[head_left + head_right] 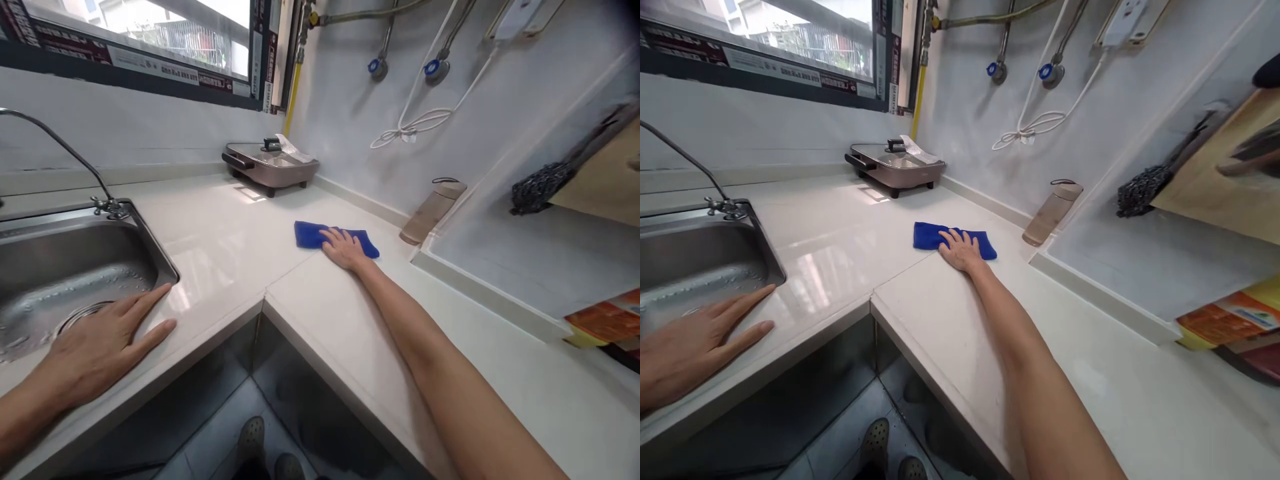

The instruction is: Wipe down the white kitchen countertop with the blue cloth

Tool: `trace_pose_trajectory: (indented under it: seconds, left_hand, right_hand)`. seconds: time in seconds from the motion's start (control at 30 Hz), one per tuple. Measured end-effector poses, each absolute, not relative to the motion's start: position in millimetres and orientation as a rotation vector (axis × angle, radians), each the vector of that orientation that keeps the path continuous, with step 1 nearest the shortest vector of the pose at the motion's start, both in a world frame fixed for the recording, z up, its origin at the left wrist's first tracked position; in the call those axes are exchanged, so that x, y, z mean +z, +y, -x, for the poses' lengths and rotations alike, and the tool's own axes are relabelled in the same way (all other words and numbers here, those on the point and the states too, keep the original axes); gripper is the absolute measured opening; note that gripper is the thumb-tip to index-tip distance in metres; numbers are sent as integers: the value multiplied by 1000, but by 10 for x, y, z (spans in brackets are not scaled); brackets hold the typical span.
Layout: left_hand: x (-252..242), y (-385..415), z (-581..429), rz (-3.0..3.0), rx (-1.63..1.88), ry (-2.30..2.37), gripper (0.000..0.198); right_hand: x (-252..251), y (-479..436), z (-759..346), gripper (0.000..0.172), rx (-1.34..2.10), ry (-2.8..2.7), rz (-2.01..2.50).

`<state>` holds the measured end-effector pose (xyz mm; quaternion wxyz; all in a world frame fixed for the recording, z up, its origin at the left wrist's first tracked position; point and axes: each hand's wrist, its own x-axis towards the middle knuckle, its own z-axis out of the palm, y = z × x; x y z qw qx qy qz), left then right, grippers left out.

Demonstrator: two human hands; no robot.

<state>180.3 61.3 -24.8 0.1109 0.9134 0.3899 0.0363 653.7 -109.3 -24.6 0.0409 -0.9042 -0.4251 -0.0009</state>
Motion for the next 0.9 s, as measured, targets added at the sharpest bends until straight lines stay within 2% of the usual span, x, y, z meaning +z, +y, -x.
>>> trace_pose_trajectory:
  seconds: [0.17, 0.4, 0.73, 0.9]
  left_hand:
    - [-237, 582, -1787, -2686, 167, 1159, 77]
    - [-170, 541, -1830, -2712, 43, 1180, 86]
    - [-90, 418, -1785, -2734, 124, 1080, 81]
    - [-131, 378, -1760, -2689, 310, 1099, 85]
  right_hand:
    - [-249, -1145, -7033, 62, 36, -1120, 2775]
    - [-194, -1091, -7085, 66, 110, -916, 2850]
    - [-143, -330, -5294, 69, 198, -1335, 2709]
    - [-110, -290, -4279, 70, 236, -1612, 2602]
